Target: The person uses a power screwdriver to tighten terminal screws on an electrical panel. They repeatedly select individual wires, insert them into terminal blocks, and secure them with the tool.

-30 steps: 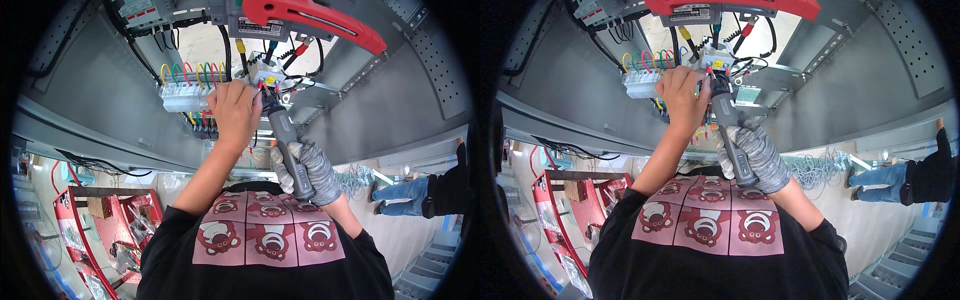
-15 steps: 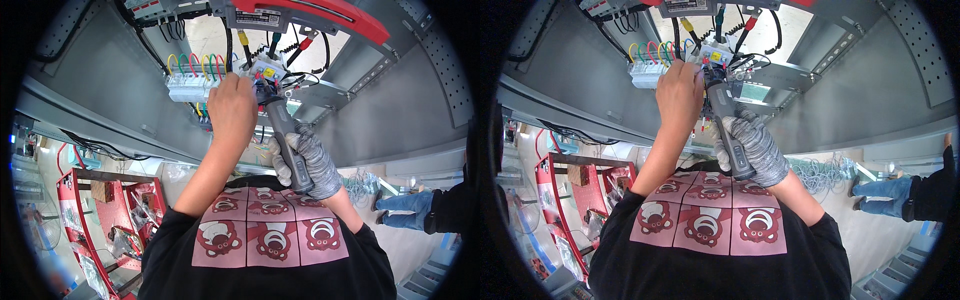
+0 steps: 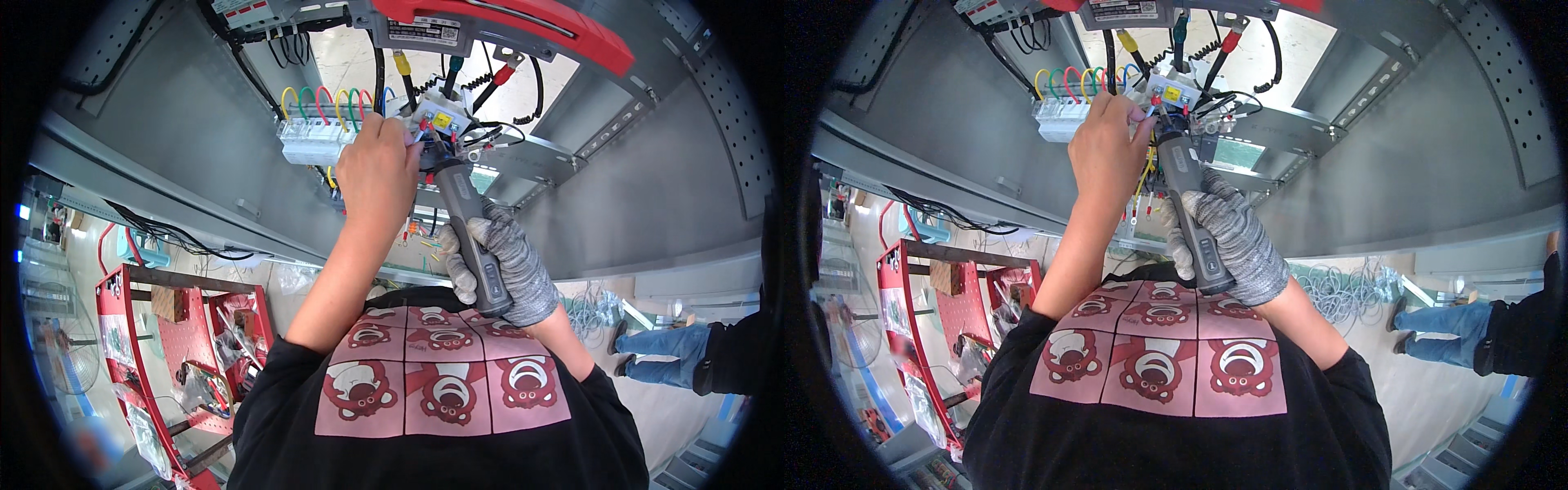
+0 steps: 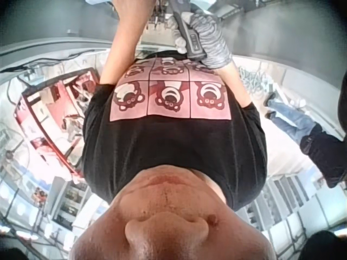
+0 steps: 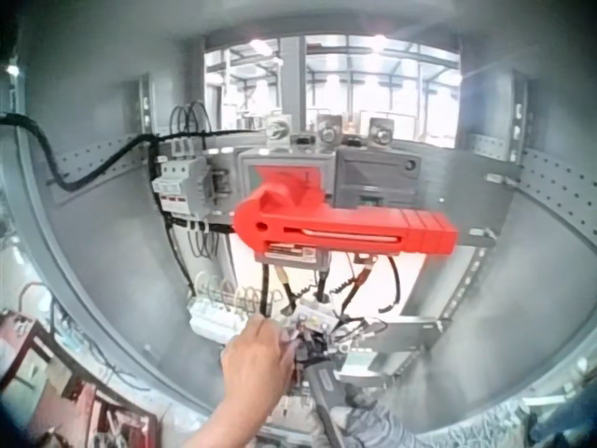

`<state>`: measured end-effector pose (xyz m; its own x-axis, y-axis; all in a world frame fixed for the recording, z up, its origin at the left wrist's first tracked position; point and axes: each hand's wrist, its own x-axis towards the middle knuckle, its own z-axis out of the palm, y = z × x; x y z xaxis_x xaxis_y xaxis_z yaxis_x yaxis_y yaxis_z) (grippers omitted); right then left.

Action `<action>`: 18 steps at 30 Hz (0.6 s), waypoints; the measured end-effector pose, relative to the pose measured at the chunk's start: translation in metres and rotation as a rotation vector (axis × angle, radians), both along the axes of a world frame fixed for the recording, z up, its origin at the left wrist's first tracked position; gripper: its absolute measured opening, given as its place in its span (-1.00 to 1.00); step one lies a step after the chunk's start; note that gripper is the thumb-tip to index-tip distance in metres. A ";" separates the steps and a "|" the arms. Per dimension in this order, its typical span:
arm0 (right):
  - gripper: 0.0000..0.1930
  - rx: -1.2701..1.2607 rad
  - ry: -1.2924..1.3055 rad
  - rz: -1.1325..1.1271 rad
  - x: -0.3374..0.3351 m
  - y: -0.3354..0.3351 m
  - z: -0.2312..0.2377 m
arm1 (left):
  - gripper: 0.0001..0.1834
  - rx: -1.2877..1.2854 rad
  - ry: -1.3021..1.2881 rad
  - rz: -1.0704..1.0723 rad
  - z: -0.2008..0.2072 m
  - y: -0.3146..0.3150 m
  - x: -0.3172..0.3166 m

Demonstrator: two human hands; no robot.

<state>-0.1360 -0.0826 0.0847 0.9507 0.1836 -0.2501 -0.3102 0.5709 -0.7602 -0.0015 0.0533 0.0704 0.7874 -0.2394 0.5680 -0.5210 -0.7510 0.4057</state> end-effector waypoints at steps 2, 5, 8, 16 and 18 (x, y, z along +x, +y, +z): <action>-0.62 -0.015 -0.005 -0.009 0.000 0.000 0.000 | -0.81 0.007 0.012 -0.001 -0.001 0.000 -0.001; -0.63 -0.022 0.002 -0.026 0.001 0.003 0.003 | -0.82 0.064 -0.016 0.014 -0.007 -0.001 0.000; -0.67 0.042 0.000 -0.025 0.001 0.002 0.002 | -0.84 0.112 -0.007 0.028 -0.008 -0.003 0.000; -0.63 0.000 -0.016 -0.058 0.000 0.003 0.001 | -0.86 0.047 -0.027 -0.054 -0.015 0.000 0.001; -0.62 0.007 -0.005 -0.071 -0.001 0.005 0.002 | -0.85 0.020 -0.007 -0.075 -0.014 0.000 0.001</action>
<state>-0.1368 -0.0780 0.0867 0.9626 0.1172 -0.2441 -0.2647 0.5966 -0.7576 -0.0004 0.0538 0.0563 0.7631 -0.3091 0.5676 -0.5788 -0.7177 0.3872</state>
